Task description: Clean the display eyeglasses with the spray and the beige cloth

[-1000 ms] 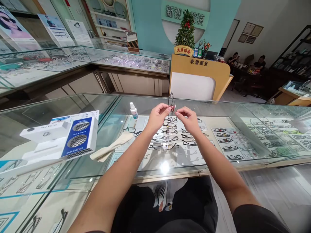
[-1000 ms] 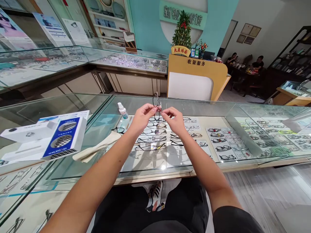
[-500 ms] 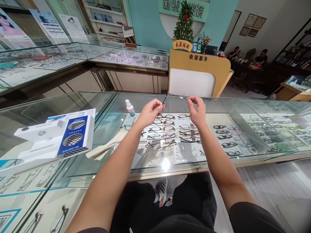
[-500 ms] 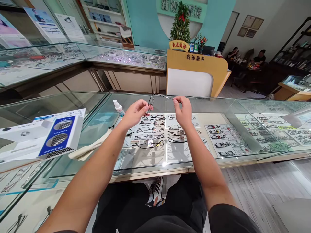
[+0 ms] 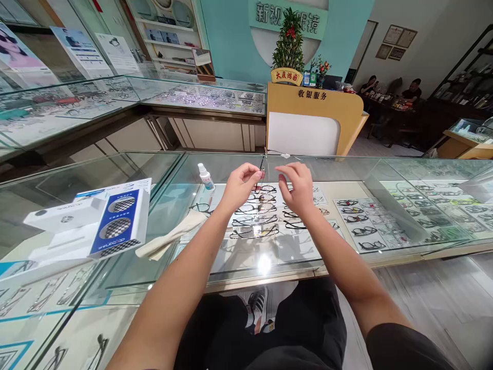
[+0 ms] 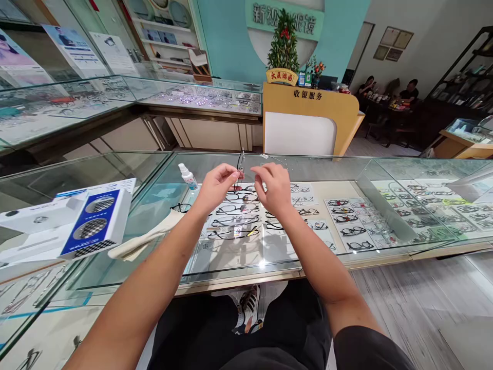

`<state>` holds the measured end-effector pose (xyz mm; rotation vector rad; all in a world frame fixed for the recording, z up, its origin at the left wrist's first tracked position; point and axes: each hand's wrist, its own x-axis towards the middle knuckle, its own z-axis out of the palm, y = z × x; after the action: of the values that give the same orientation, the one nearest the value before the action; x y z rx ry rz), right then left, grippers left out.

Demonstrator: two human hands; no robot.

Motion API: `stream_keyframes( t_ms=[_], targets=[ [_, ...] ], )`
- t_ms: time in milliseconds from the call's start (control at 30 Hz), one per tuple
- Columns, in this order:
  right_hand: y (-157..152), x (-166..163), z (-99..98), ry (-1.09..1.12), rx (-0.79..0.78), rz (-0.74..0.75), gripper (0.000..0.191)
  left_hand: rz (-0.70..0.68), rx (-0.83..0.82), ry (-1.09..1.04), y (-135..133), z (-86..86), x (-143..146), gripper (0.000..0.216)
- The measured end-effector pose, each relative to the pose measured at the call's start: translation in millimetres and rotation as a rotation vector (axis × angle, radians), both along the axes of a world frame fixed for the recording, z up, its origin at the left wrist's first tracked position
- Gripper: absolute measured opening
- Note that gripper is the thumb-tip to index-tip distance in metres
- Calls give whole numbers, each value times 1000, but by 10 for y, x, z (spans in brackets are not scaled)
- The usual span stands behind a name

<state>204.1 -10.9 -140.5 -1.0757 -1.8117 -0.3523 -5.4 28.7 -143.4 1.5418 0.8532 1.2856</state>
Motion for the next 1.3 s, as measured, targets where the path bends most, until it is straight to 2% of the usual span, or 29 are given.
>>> stream_keyframes(
  t_ms=[100, 167, 333, 567, 733, 933, 1100, 1300],
  targets=[
    [-8, -67, -60, -127, -98, 23, 37, -35, 54, 34, -21, -38, 43, 47],
    [-3, -83, -77, -138, -129, 5, 39, -43, 76, 57, -26, -60, 59, 45],
    [-4, -85, -73, -79, -162, -7, 35, -27, 72, 40, -14, -95, 79, 48],
    [35, -81, -130, 4, -125, 35, 32, -11, 13, -27, -24, -88, 100, 51],
    [51, -74, -137, 27, -123, 2, 26, 7, -5, -61, -38, -71, 112, 52],
    [39, -48, -85, 23, -141, -80, 16, 93, -48, -194, 12, -59, 61, 58],
    [57, -16, -70, -20, -186, -122, 10, 176, -55, -331, 62, -22, -32, 53],
    [37, -17, -35, -101, -243, -143, 18, 216, -100, -477, 135, -19, -108, 43]
  ],
)
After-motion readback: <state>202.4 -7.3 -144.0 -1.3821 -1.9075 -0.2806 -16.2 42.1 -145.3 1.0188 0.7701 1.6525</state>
